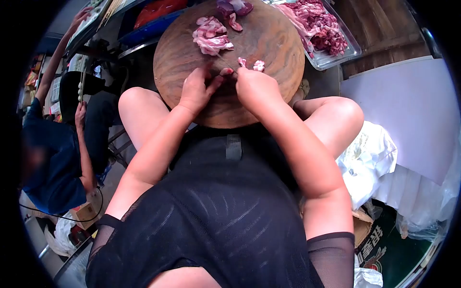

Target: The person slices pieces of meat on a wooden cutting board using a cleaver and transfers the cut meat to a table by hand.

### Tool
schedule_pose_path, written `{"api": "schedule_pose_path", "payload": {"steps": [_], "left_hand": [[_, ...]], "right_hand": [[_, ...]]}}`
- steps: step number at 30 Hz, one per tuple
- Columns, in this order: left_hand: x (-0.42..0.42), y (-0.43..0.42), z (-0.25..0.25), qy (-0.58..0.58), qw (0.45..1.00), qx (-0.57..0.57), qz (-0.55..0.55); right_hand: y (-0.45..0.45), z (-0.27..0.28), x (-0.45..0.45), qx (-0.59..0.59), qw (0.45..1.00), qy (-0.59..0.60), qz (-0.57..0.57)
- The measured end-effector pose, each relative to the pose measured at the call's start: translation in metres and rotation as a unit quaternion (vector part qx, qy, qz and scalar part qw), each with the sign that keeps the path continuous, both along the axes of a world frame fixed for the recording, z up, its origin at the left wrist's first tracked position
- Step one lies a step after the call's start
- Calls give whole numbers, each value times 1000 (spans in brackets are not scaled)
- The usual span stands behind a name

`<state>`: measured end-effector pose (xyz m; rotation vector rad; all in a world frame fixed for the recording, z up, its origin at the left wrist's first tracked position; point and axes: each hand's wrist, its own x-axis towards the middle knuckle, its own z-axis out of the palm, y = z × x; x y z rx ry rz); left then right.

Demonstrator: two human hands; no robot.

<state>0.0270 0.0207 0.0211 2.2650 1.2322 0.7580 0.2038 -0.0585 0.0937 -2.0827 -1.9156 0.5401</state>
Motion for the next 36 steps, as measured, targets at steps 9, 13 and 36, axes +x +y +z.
{"api": "schedule_pose_path", "payload": {"steps": [9, 13, 36], "left_hand": [[-14, -2, -4, -16, 998, 43, -49], [-15, 5, -18, -14, 996, 69, -63], [64, 65, 34, 51, 993, 71, -82]], "right_hand": [[-68, 26, 3, 1, 1000, -6, 27], [-62, 29, 1, -56, 997, -34, 50], [-85, 28, 65, -10, 987, 94, -130]]}}
